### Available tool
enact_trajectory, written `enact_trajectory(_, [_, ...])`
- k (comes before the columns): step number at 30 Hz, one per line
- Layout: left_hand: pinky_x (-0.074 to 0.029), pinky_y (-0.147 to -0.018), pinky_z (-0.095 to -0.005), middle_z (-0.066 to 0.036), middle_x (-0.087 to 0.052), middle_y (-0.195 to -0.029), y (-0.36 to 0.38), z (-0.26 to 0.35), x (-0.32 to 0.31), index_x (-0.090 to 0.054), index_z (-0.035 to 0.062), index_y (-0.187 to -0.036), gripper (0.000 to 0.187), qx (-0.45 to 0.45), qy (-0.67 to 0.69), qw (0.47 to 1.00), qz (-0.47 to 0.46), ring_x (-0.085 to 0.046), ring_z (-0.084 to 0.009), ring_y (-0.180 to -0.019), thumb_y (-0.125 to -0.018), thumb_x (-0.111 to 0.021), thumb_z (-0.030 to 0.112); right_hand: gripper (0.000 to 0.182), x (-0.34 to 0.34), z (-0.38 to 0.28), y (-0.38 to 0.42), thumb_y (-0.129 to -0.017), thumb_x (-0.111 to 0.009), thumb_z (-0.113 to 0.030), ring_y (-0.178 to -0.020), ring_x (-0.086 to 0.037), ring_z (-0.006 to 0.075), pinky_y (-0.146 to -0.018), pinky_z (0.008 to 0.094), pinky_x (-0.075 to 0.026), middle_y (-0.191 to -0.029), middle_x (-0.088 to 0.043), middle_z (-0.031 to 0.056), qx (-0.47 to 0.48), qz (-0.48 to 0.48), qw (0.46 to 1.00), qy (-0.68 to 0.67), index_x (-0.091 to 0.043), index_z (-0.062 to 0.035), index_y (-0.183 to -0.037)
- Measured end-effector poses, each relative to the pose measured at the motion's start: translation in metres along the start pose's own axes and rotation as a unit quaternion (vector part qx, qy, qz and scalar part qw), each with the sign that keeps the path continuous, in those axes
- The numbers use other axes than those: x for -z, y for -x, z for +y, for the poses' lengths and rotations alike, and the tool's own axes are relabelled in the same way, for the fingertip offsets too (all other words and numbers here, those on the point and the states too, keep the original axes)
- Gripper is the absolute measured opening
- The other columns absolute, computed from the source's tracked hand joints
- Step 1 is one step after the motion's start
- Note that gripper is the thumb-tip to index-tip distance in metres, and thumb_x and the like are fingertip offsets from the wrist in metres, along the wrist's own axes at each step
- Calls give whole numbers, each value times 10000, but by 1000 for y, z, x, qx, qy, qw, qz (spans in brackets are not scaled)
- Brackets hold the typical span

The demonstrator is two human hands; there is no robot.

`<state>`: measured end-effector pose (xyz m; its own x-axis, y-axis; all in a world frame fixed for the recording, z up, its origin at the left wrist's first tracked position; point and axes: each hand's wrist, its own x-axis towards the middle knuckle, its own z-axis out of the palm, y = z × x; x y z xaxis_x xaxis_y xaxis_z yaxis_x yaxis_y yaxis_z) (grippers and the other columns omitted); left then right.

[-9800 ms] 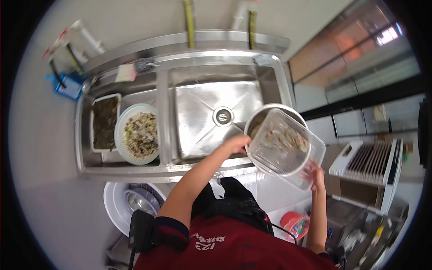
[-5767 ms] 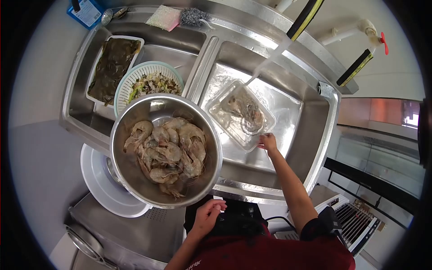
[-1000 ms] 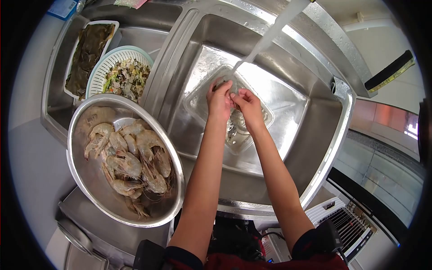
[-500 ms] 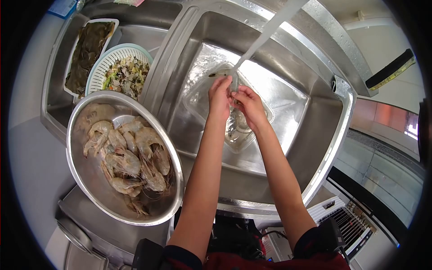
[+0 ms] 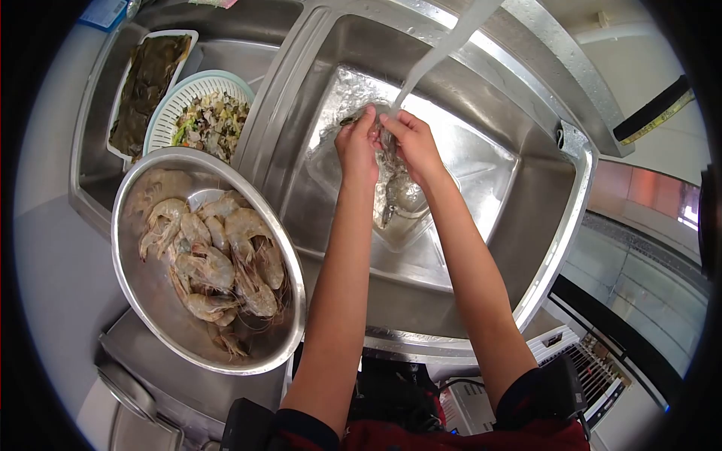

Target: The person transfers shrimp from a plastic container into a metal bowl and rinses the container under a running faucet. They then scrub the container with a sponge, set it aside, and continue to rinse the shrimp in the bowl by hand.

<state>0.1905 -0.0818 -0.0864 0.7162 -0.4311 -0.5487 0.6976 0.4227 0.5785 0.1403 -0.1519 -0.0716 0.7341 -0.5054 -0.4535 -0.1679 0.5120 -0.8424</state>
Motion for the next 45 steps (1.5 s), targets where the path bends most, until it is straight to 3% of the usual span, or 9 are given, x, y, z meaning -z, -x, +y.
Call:
enact_trajectory(19, [-393,-708,-296,-52,-531,-792,16,-31,41,-509,22,-929,291,-43,-88,987,127,-504,-174,-747,-716,-610,193,215,-5,-17,-14,-782,-501,-52,-793,-563,206,-592,245,-479,-862,-523,85,-17,16,993,-120,-482,51,-969])
enact_trajectory(21, [-380,-750,-355,-126,-503,-903,19,-61,71,-499,29,-904,349,-94,-577,810,31,-480,-267,-840,-643,-648,207,219,-4,-22,-14,-774,-517,-65,-752,-564,183,-575,237,-472,-865,-524,75,-24,15,993,-112,-489,35,-967])
enact_trajectory(22, [-380,-750,-355,-126,-503,-903,27,-64,71,-499,29,-904,349,-93,-577,811,29,-480,-267,-840,-643,-648,207,219,-1,-23,-13,-774,-517,-65,-752,-564,183,-575,237,-472,-865,-524,75,-23,17,993,-111,-489,35,-967])
enact_trajectory(24, [-370,-789,-374,-150,-460,-997,43,-71,69,-491,31,-946,424,-136,-751,646,-19,-433,-292,-942,-604,-654,221,201,10,-25,-9,-753,-540,-71,-673,-558,147,-545,232,-452,-813,-551,96,-33,-2,996,-85,-507,30,-924])
enact_trajectory(31, [-373,-775,-368,-116,-470,-960,54,-84,60,-495,55,-929,367,-141,-833,535,-26,-436,-280,-936,-614,-626,190,277,127,-11,14,-754,-535,-94,-699,-544,161,-623,244,-434,-849,-557,105,24,215,976,21,-470,39,-988])
enact_trajectory(35, [-407,-701,-374,-118,-526,-849,44,-89,75,-509,49,-890,299,-115,-767,630,-16,-504,-298,-792,-635,-609,168,408,161,8,29,-724,-561,-128,-869,-507,211,-796,288,-375,-961,-538,170,97,408,809,411,-437,71,-1058])
enact_trajectory(39, [-427,-555,-315,-118,-587,-777,32,-68,71,-516,18,-881,250,28,-586,809,-30,-539,-244,-620,-691,-598,159,240,114,23,52,-717,-559,-95,-819,-531,183,-727,262,-409,-913,-569,122,134,277,882,356,-551,-8,-940])
enact_trajectory(41, [-403,-594,-247,-68,-585,-813,33,-51,55,-498,26,-954,285,116,-135,983,33,-536,-106,-720,-732,-595,176,152,68,17,57,-755,-520,-94,-739,-516,124,-673,239,-408,-786,-575,64,36,228,951,203,-564,-8,-872])
enact_trajectory(45, [-391,-666,-241,-49,-534,-807,14,-25,24,-466,12,-995,309,90,-102,990,19,-498,-103,-701,-754,-577,170,189,28,18,44,-747,-565,-152,-628,-506,85,-577,195,-411,-719,-539,43,-65,87,987,121,-553,4,-852])
